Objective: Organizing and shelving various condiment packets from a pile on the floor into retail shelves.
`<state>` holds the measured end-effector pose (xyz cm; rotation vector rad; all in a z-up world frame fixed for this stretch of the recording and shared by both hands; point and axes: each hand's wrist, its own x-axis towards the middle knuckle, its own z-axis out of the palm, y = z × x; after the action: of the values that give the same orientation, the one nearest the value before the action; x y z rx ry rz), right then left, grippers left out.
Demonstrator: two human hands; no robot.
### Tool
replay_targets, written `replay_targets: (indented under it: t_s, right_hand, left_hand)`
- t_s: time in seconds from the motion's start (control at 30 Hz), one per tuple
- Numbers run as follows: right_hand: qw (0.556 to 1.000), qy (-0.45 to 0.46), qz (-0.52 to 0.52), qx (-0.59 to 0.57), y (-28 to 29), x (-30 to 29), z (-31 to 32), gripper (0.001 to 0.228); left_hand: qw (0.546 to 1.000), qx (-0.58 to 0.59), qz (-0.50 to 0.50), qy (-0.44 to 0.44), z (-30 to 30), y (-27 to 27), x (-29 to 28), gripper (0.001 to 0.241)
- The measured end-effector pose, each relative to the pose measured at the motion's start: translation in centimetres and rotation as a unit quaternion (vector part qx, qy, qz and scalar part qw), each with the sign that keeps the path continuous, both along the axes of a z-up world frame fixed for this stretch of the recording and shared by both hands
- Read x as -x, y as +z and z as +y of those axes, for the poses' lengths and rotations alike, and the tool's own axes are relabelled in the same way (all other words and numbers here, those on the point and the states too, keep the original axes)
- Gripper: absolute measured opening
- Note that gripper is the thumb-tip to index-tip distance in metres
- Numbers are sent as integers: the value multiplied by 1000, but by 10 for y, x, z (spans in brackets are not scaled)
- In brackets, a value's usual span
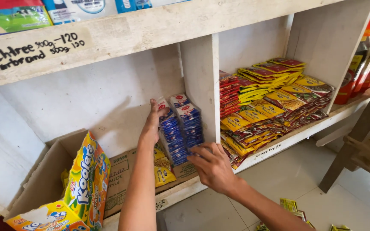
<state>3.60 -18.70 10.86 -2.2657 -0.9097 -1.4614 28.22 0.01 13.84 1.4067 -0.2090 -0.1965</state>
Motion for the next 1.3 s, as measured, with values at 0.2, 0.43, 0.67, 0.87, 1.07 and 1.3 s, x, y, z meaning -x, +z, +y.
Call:
replay_targets:
  t_s: [0.2, 0.43, 0.67, 0.87, 1.07, 1.3]
  right_hand:
    - [996, 21, 72, -47, -42, 37, -33, 31]
    - [983, 13, 160, -86, -90, 75, -71, 25]
    - [961, -29, 219, -164, -148, 88, -114, 23]
    - [938, -49, 276, -206, -201, 98, -136, 21]
    - [910, -91, 322, -245, -289, 114, -168, 16]
    - [836, -196, 386, -339, -386, 173, -190, 13]
  left_hand:
    - [979, -174, -104, 21, -9, 6, -2, 109]
    - [967, -240, -80, 39, -9, 26, 12, 103]
    - [972, -200, -68, 102, -1, 30, 5, 103]
    - [972, -216, -67, 60, -1, 20, -9, 112]
    - [979, -138, -82, 121, 10, 11, -21, 94]
    - [929, 13, -355, 105, -32, -4, 148, 58]
